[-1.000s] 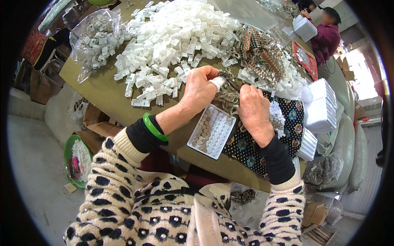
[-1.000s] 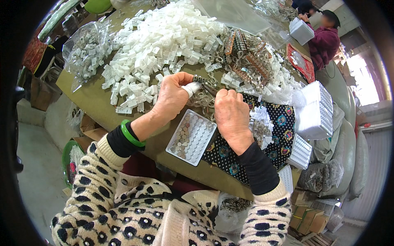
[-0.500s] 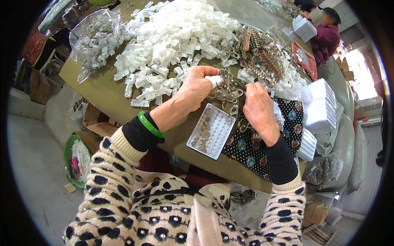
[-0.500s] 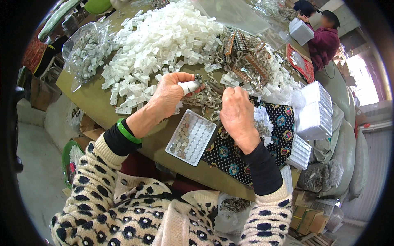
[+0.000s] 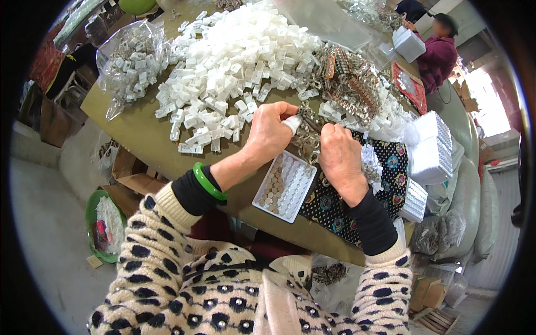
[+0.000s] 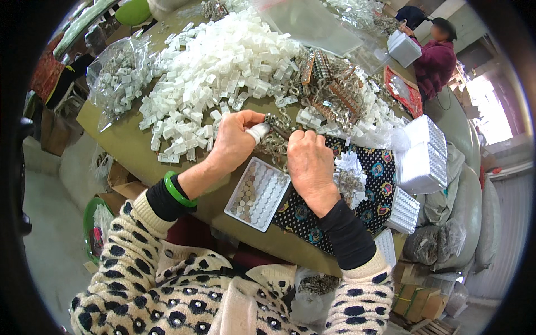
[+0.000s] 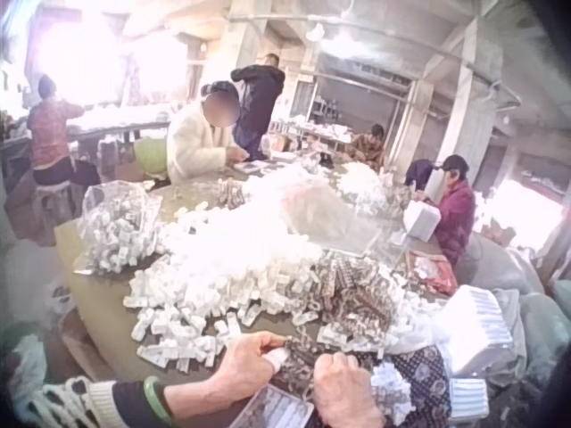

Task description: The person uses a small tool to press metal discs into white plastic housings, then uses pliers to cut and attach metal chains to the assembled units. The finished pieces are placed into a tray on the table.

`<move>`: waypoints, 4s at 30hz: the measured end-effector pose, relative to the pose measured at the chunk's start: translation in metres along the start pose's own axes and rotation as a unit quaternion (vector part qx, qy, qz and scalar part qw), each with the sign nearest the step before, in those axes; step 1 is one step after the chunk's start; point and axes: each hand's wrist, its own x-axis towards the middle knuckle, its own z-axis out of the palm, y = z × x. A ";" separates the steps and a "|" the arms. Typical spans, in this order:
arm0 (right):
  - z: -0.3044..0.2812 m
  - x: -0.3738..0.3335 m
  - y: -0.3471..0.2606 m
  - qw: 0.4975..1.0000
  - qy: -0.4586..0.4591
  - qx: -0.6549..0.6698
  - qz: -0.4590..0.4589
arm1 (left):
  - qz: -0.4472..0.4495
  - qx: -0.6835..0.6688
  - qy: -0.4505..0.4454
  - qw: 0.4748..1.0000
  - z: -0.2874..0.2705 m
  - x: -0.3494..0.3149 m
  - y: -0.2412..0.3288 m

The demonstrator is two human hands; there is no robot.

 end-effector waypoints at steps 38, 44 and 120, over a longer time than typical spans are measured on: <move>-0.008 -0.021 0.021 0.998 -0.039 0.016 0.043 | -0.118 -0.201 -0.076 0.969 -0.019 0.012 0.001; -0.024 -0.035 0.022 0.996 -0.007 0.081 0.041 | -0.007 -0.002 -0.205 0.979 -0.016 0.018 0.003; -0.024 0.006 0.003 0.991 0.049 -0.112 -0.051 | 0.008 0.042 -0.112 0.993 -0.045 0.011 0.013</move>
